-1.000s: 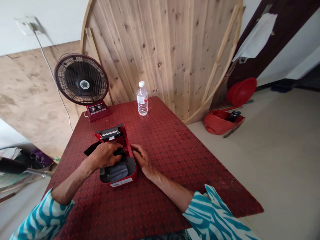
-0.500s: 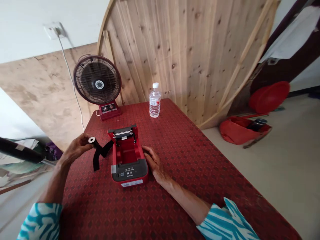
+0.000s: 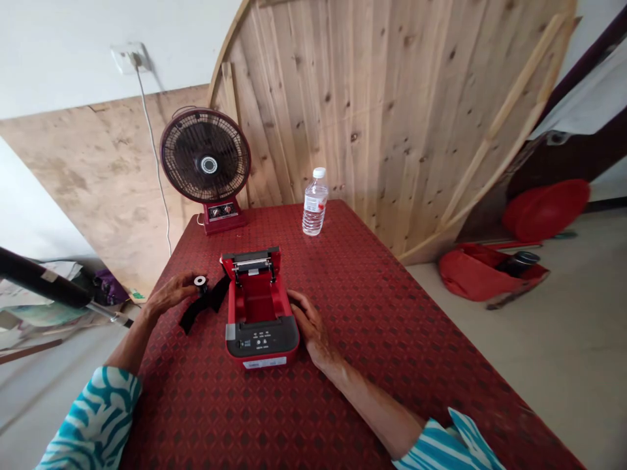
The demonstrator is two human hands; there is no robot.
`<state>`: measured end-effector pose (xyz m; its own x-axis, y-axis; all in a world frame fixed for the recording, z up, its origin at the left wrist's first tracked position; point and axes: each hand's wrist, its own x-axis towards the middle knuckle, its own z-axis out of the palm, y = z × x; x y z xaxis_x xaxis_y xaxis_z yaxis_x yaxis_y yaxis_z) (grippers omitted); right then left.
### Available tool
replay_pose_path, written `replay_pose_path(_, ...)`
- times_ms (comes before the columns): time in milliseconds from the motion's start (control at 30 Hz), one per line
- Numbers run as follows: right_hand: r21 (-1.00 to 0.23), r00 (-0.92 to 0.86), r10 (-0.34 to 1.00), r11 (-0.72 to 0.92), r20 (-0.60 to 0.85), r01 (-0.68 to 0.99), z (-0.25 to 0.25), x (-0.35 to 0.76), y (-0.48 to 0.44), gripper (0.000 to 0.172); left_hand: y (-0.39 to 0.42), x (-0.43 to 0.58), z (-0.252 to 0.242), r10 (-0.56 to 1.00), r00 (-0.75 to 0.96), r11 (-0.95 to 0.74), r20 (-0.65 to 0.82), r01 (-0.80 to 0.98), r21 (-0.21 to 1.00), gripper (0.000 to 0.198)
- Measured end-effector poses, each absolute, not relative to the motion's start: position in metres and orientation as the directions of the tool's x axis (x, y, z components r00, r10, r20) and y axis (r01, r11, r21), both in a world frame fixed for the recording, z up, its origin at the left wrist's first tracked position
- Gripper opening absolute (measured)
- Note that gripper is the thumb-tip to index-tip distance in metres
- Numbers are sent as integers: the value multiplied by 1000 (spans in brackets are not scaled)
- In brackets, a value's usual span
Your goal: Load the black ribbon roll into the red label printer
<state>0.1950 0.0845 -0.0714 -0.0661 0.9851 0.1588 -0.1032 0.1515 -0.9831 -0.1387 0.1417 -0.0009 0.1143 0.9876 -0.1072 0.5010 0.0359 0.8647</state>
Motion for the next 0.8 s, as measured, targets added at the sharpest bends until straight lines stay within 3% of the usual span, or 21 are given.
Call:
replay_pose_path(100, -984, -65, 986, 150, 156, -100, -71, 195, 84, 36, 148, -147, 5, 979, 149, 39, -140, 535, 844, 46)
replay_pose_path(267, -986, -60, 989, 130, 136, -100, -75, 195, 85, 37, 176, -131, 15, 984, 174, -89, -34, 652, 753, 56)
replay_pose_path(433, -987, -66, 988, 135, 142, -91, -77, 194, 86, 37, 203, -92, 13, 958, 286, -179, -18, 648, 740, 45)
replay_pose_path(633, -987, -73, 987, 137, 143, -79, -75, 195, 86, 37, 203, -80, 10, 962, 273, -174, -1, 615, 769, 21)
replay_pose_path(800, -989, -78, 988, 129, 135, -76, -73, 195, 86, 37, 201, -94, 17, 983, 172, -134, 58, 467, 874, 31)
